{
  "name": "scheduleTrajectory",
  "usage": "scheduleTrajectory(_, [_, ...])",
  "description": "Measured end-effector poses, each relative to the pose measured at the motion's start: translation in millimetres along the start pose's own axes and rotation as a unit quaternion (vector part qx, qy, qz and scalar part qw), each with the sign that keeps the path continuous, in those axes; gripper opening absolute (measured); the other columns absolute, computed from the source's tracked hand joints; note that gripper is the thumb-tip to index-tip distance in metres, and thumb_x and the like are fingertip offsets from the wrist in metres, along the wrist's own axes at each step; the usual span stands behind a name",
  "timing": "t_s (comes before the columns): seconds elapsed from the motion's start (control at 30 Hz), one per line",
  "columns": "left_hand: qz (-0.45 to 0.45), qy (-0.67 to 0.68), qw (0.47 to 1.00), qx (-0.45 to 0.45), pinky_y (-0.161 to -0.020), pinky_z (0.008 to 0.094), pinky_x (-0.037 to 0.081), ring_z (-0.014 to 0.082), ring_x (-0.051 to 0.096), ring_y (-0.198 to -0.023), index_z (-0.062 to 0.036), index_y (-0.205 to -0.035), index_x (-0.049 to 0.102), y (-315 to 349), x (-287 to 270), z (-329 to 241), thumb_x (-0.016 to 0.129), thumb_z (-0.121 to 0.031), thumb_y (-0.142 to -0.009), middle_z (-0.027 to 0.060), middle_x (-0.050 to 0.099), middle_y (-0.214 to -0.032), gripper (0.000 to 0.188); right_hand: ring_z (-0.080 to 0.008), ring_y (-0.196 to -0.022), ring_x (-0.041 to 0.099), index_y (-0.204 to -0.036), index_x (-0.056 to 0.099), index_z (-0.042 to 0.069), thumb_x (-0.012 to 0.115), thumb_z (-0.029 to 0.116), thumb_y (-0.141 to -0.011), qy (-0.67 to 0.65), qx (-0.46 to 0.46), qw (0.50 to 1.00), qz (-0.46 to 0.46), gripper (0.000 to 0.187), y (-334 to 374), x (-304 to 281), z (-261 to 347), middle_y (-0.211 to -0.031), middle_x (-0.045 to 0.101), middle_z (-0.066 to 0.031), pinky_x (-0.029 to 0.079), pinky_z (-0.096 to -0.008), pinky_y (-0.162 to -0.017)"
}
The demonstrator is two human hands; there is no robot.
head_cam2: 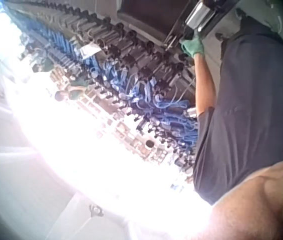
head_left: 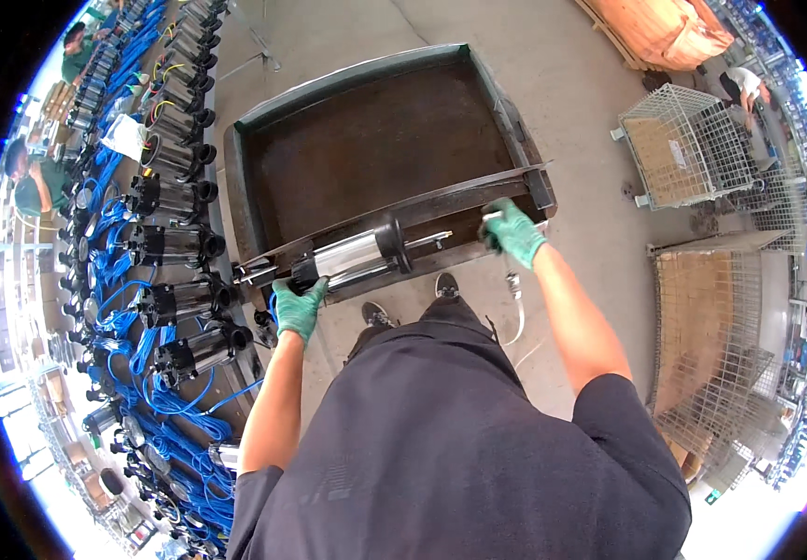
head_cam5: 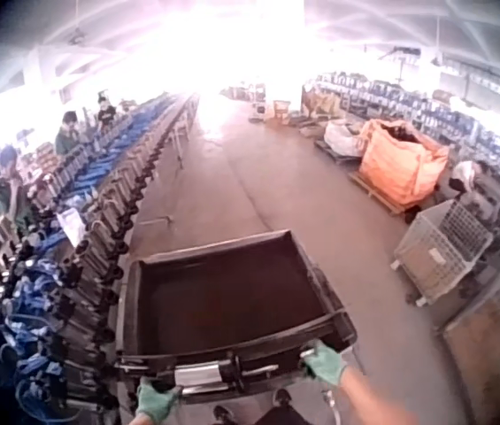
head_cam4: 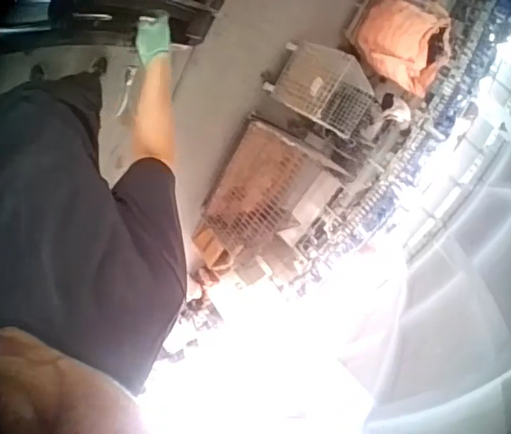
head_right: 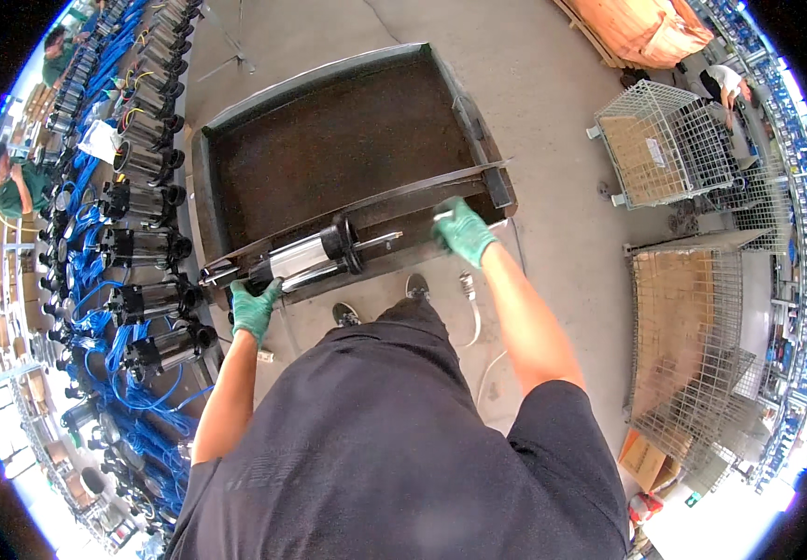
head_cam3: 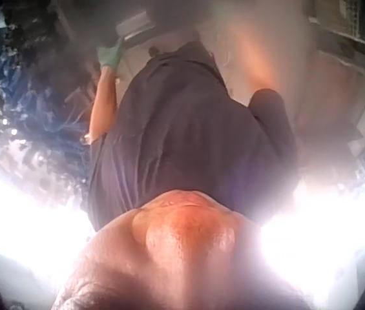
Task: The person picks up a cylindrical pump with a blue cable by hand, places it into a metal tray with liquid for testing, and then returns the pump to the row on the assembly line.
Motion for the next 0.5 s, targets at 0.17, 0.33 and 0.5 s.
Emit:
scheduleTrajectory(0.17, [0.011, -0.005, 0.999, -0.040, -0.097, 0.0350, 0.051, 0.0215, 0.062, -0.104, 0.0023, -0.126, 0.049, 10, -4, -38, 0.095, -0.025, -0.077, 0.0131, 0.067, -0.120, 0.073, -0.0491, -0.108, 0.067, -0.128, 0.057, 0.004, 0.053, 0.025, -0.100, 0.538, 0.066, 0.821, -0.179, 0.035, -18, -100, 16, -0.114, 0.070, -0.0300, 0.055, -0.0566, -0.090])
scheduleTrajectory(0.33, [0.006, 0.000, 0.999, -0.044, -0.092, 0.0341, 0.052, 0.0210, 0.062, -0.101, 0.0024, -0.124, 0.046, 13, -10, -23, 0.093, -0.026, -0.079, 0.0127, 0.067, -0.116, 0.071, -0.0449, -0.115, 0.067, -0.121, 0.070, 0.005, 0.049, 0.023, -0.100, 0.599, 0.093, 0.778, -0.167, 0.034, -64, -95, 30, -0.124, 0.070, -0.0240, 0.056, -0.0532, -0.096])
scheduleTrajectory(0.5, [0.021, -0.084, 0.995, -0.058, -0.114, 0.0371, 0.041, 0.0304, 0.054, -0.133, 0.0109, -0.149, 0.032, 15, -7, -36, 0.089, -0.046, -0.080, 0.0260, 0.054, -0.144, 0.105, -0.0445, -0.122, 0.063, -0.124, 0.068, 0.005, 0.046, 0.029, -0.100, 0.574, 0.100, 0.796, -0.165, 0.041, -64, -94, 50, -0.130, 0.066, -0.0247, 0.052, -0.0554, -0.102])
Point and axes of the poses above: each hand's wrist, its own y-axis away from the middle knuckle, its own x-axis out of the palm, z = x × y, the point moved 1 cm from there along -y, towards the middle knuckle
